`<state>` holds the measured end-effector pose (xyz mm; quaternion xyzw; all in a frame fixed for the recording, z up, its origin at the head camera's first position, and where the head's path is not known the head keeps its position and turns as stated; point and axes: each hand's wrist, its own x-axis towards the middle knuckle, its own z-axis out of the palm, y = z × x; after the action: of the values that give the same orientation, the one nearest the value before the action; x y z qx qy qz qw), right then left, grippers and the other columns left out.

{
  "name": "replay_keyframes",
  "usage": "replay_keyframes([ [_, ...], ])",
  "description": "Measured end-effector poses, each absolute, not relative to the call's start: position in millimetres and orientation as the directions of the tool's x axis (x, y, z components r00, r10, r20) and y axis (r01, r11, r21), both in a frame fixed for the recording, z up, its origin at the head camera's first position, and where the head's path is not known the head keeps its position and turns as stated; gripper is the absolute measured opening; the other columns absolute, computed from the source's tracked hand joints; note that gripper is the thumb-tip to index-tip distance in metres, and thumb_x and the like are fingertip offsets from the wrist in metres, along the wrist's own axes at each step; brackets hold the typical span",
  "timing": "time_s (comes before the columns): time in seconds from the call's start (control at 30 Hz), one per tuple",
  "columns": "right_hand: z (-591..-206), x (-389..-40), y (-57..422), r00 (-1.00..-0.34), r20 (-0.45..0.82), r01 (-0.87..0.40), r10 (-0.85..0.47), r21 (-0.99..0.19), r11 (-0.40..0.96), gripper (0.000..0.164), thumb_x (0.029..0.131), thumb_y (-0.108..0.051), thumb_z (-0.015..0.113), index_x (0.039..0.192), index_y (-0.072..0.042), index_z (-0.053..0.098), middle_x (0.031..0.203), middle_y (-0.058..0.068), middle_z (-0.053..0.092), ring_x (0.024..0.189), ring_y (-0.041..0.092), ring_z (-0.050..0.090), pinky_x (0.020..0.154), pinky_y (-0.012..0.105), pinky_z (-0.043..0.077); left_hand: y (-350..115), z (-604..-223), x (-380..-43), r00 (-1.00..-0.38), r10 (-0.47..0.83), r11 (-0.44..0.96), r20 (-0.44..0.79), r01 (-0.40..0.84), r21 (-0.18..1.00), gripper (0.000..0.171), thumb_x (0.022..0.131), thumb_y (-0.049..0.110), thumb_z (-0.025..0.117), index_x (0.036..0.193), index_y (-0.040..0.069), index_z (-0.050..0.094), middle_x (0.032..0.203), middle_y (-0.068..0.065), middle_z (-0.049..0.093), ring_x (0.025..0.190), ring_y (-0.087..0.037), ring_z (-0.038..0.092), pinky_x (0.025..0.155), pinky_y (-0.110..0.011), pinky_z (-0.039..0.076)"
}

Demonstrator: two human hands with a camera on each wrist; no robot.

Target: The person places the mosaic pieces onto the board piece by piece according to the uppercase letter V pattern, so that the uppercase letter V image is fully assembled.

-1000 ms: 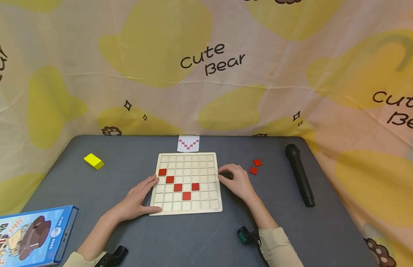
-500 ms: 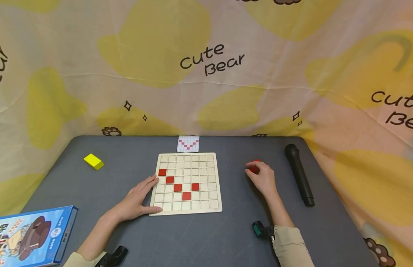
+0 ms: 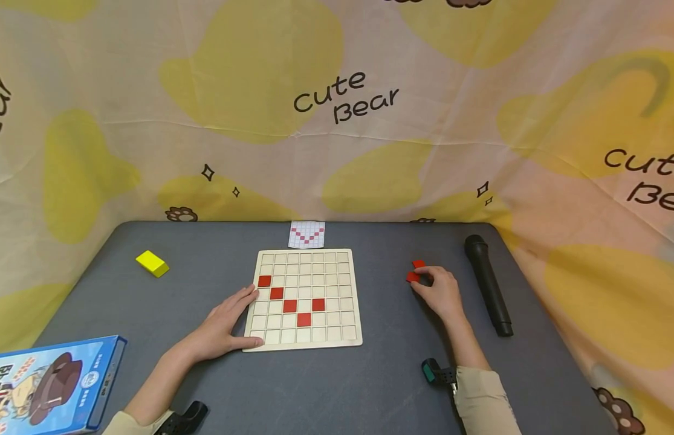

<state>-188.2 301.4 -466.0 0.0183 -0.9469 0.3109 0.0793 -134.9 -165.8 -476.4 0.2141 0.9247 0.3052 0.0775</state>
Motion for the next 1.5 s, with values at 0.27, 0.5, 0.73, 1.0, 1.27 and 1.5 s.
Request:
replay_keyframes([
  [0.27,-465.5,-188.1,303.9,-0.989,0.15,-0.08,0.007,-0.567,0.82,0.03,0.086,-0.014,0.074,0.111,0.002,0.07,0.12,0.029,0.058,0.104,0.043,0.053,0.092,0.059,0.036,-164.6,-476.1,-135.1,-0.898,0.439,0.726,-0.02,0.341,0.597,0.099,0.078,0.05,0.078,0.152,0.004,0.032,0.159,-0.012,0.024,0.144,-0.038,0.022,0.106,-0.064,0.024],
  [0.5,-468.0,-189.2,303.0,-0.987,0.163,-0.089,0.006,-0.568,0.818,0.03,0.085,-0.016,0.075,0.109,0.002,0.07,0.12,0.028,0.058,0.103,0.042,0.054,0.09,0.058,0.038,-164.8,-475.9,-135.7,-0.898,0.439,0.727,-0.019,0.343,0.595,0.099,0.078,0.05,0.079,0.151,0.003,0.032,0.159,-0.013,0.024,0.144,-0.038,0.022,0.106,-0.064,0.024],
  [0.73,-466.3,-190.8,288.1,-0.991,0.134,-0.078,0.006,-0.611,0.788,0.031,0.086,-0.021,0.075,0.111,-0.003,0.071,0.125,0.025,0.058,0.107,0.04,0.055,0.093,0.058,0.038,-165.4,-476.6,-136.7,-0.898,0.44,0.725,-0.017,0.344,0.597,0.099,0.078,0.051,0.078,0.151,0.003,0.032,0.159,-0.013,0.024,0.144,-0.038,0.022,0.106,-0.064,0.023],
  [1.0,-467.9,-195.0,256.7,-0.982,0.18,-0.155,-0.05,-0.638,0.754,0.027,0.083,-0.02,0.078,0.106,-0.006,0.073,0.11,0.015,0.067,0.103,0.034,0.06,0.091,0.052,0.044,-166.3,-480.2,-136.3,-0.899,0.437,0.727,-0.027,0.336,0.6,0.1,0.077,0.054,0.077,0.152,0.005,0.032,0.159,-0.012,0.024,0.144,-0.037,0.023,0.106,-0.064,0.024],
  [1.27,-467.5,-196.4,214.4,-0.973,0.185,-0.226,-0.137,-0.66,0.717,0.025,0.081,-0.019,0.081,0.103,-0.01,0.074,0.109,0.009,0.067,0.101,0.029,0.06,0.089,0.047,0.046,-167.1,-480.2,-136.5,-0.901,0.434,0.732,-0.023,0.338,0.592,0.1,0.077,0.055,0.077,0.151,0.004,0.033,0.159,-0.012,0.024,0.143,-0.037,0.023,0.105,-0.064,0.025],
  [1.5,-463.9,-194.9,182.5,-0.952,0.205,-0.306,-0.228,-0.656,0.69,0.024,0.079,-0.017,0.081,0.102,-0.012,0.075,0.107,0.005,0.068,0.098,0.025,0.058,0.087,0.045,0.045,-167.1,-480.4,-137.6,-0.899,0.437,0.731,-0.029,0.335,0.595,0.101,0.077,0.058,0.075,0.152,0.006,0.032,0.159,-0.011,0.023,0.144,-0.036,0.022,0.106,-0.064,0.024],
])
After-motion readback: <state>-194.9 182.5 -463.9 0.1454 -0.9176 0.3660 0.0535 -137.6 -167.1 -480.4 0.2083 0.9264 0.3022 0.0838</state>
